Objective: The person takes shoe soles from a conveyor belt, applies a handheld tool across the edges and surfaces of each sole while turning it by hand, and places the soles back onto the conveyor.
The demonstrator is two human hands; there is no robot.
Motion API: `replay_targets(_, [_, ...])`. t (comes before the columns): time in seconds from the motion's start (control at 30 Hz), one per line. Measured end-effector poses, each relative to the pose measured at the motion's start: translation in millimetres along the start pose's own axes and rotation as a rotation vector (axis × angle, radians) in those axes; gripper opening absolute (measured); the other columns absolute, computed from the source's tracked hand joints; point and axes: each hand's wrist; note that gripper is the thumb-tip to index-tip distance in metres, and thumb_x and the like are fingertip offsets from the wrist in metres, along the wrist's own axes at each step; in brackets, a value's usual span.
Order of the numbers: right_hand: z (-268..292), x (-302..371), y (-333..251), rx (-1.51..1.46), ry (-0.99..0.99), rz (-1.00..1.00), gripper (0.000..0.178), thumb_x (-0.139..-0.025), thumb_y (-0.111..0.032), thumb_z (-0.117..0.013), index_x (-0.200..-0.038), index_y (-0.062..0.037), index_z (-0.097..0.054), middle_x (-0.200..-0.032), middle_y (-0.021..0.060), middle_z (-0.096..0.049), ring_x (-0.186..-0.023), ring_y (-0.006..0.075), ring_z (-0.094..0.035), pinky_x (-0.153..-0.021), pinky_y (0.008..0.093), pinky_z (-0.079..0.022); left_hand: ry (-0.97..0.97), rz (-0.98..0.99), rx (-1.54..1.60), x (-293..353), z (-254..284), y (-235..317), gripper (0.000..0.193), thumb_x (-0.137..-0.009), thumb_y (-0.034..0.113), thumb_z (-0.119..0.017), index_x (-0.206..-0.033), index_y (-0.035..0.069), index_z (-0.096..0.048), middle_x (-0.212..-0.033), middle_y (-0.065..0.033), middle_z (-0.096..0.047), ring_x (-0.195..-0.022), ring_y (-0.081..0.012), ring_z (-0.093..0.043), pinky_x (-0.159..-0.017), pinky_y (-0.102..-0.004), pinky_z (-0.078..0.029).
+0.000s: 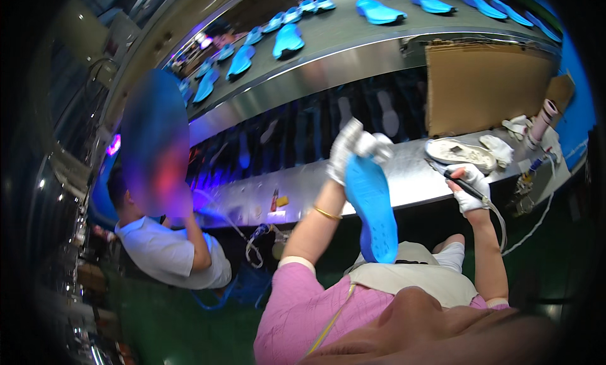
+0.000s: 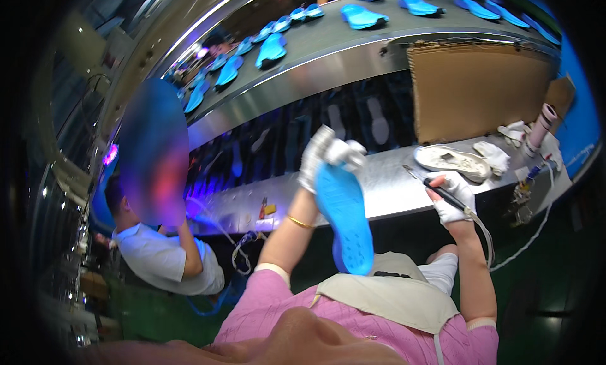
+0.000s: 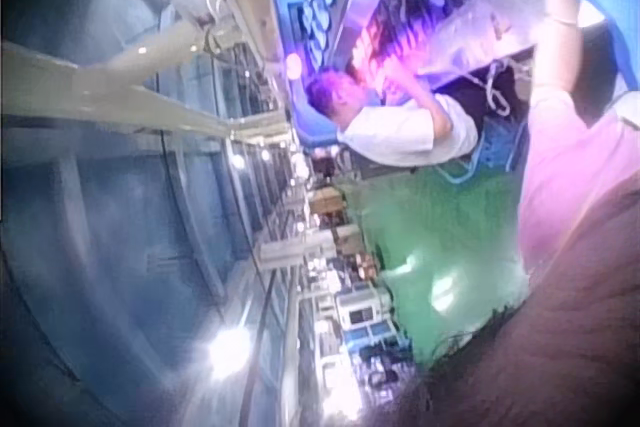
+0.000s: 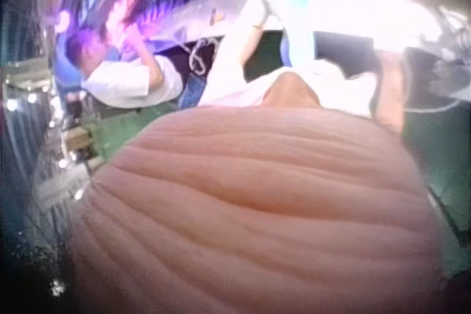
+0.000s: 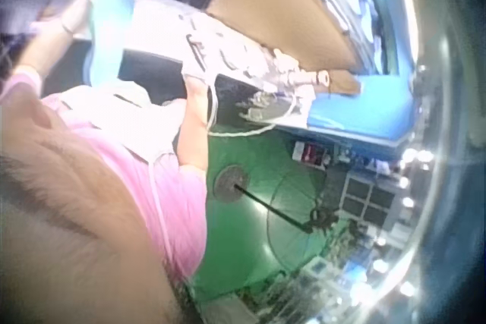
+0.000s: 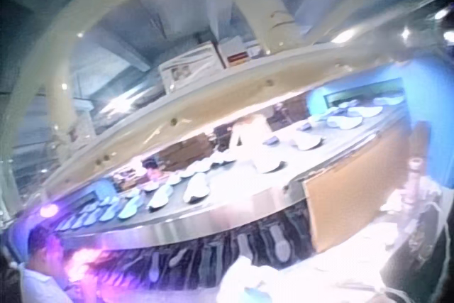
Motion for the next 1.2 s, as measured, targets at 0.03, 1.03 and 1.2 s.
replay_targets(0.03, [-0.3, 2.2, 0.0, -0.012, -0.021, -0.022, 0.017, -0.08, 0.008, -0.068, -0.088, -0.0045, -0.059, -0.084, 0.0009, -0.059, -0.076, 0.0079, -0.055, -0.07, 0.0223, -0.046, -0.179, 0.162, 0.334, 7.8, 7.0, -26.5, 0.06, -0.095, 0.053, -0.047, -0.072, 0.001, -0.067, -0.109, -0.0251, -0.067, -0.107, -0.035, -0.061, -0.088, -0.0436, -0.05])
replay_targets(1.03, [-63.1, 4.8, -18.1, -0.097, -0.142, 0.001, 0.019, -0.078, 0.001, -0.069, -0.093, -0.0054, -0.059, -0.079, 0.0066, -0.06, -0.075, 0.0138, -0.061, -0.071, 0.0265, -0.05, 0.342, -0.068, 0.223, 29.8, 11.4, -153.3, 0.076, -0.091, 0.071, -0.041, -0.136, 0.01, -0.047, -0.129, -0.0102, -0.055, -0.114, -0.0249, -0.057, -0.101, -0.039, -0.048])
replay_targets(1.2, [-65.2, 12.8, -21.9, 0.2, -0.257, 0.233, 0.02, -0.073, -0.003, -0.072, -0.09, -0.007, -0.061, -0.079, 0.0093, -0.061, -0.073, 0.0218, -0.062, -0.07, 0.0308, -0.051, 0.277, 0.048, 0.221, 33.2, 9.9, -139.1, 0.087, -0.088, 0.075, -0.036, -0.137, 0.005, -0.046, -0.13, -0.0173, -0.056, -0.115, -0.0318, -0.057, -0.103, -0.0447, -0.046])
Point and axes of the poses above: each hand's wrist, its own x-axis away from the middle knuckle, its own z-axis out of the back of the hand, y = z × x
